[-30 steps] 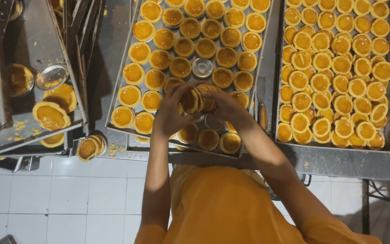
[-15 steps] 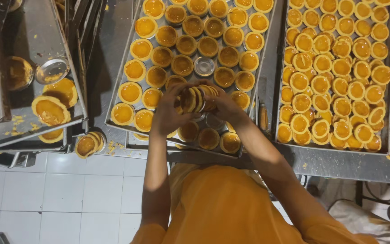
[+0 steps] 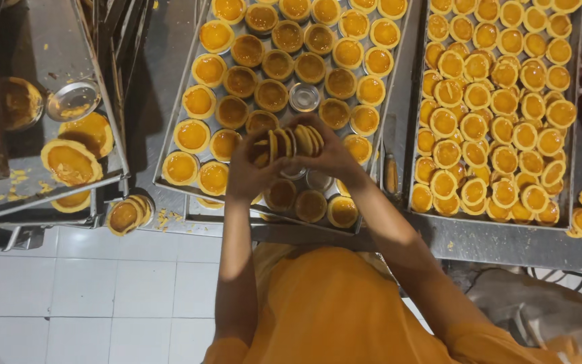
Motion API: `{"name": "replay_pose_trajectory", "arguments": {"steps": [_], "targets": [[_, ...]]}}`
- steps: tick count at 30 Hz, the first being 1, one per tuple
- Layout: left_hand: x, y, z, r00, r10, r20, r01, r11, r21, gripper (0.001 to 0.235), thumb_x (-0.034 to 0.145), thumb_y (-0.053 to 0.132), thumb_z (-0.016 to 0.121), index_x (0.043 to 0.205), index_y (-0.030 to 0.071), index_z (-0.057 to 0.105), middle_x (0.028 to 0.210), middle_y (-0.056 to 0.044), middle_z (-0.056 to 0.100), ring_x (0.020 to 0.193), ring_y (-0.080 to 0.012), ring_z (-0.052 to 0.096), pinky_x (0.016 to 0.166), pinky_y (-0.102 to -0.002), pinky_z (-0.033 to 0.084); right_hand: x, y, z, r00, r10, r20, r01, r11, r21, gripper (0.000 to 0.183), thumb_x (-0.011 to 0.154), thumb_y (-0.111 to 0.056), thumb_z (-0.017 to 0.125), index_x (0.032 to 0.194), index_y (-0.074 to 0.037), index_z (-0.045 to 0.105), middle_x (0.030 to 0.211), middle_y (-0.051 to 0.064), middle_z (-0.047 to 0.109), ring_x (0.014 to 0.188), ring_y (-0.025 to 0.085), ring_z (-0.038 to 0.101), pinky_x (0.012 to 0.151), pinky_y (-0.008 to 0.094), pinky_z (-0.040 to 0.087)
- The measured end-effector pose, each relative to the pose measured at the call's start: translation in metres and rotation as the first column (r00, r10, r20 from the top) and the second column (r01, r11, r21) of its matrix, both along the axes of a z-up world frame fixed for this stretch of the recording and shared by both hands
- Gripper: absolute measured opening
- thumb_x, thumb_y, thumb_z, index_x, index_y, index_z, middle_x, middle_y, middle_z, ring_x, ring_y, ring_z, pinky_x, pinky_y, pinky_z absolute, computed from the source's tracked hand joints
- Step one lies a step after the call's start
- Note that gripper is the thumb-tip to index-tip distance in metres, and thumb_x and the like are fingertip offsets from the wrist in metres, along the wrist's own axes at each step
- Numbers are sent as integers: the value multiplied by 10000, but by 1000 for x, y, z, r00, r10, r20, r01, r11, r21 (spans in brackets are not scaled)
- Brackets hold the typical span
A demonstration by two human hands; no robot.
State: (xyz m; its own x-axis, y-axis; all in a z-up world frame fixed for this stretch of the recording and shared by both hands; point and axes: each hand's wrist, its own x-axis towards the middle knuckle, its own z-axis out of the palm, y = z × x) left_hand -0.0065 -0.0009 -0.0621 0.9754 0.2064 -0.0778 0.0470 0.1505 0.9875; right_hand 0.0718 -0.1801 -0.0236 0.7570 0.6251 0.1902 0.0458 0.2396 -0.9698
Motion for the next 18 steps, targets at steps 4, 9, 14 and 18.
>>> {"name": "replay_pose_trajectory", "arguments": {"steps": [4,9,14,18], "targets": [[0,0,-6,999,21,-45,-23,999,-35,724,681,138,981,1311,59,634,1223,-193,679,1155,-341,667,978,-451,584,2,6,3,972,-37,233,72,988,-140,762,635,-299,1004,1262,-79,630,1176,104,665,1179,230,617,1093,409,418],[7,14,-26,991,124,-49,-130,980,-153,710,781,100,910,1375,11,530,1305,-179,588,1187,-310,617,1021,-412,559,21,-7,-4,953,-148,264,229,923,-310,699,719,-224,933,1308,-90,582,1249,133,635,1243,280,585,1130,430,381],[6,35,-32,994,102,-51,-106,990,-97,703,768,139,936,1347,4,561,1256,-164,619,1140,-295,651,952,-418,594,23,-3,1,955,-208,213,285,846,-450,577,767,-114,851,1268,-43,573,1261,221,605,1273,398,555,1130,518,374],[-2,30,6,968,22,-251,-9,998,55,819,732,344,949,1400,76,558,1367,-213,613,1254,-400,621,1071,-493,531,11,7,19,959,-283,30,256,814,-521,594,775,-179,868,1293,-116,584,1283,132,604,1287,288,539,1144,452,367]]}}
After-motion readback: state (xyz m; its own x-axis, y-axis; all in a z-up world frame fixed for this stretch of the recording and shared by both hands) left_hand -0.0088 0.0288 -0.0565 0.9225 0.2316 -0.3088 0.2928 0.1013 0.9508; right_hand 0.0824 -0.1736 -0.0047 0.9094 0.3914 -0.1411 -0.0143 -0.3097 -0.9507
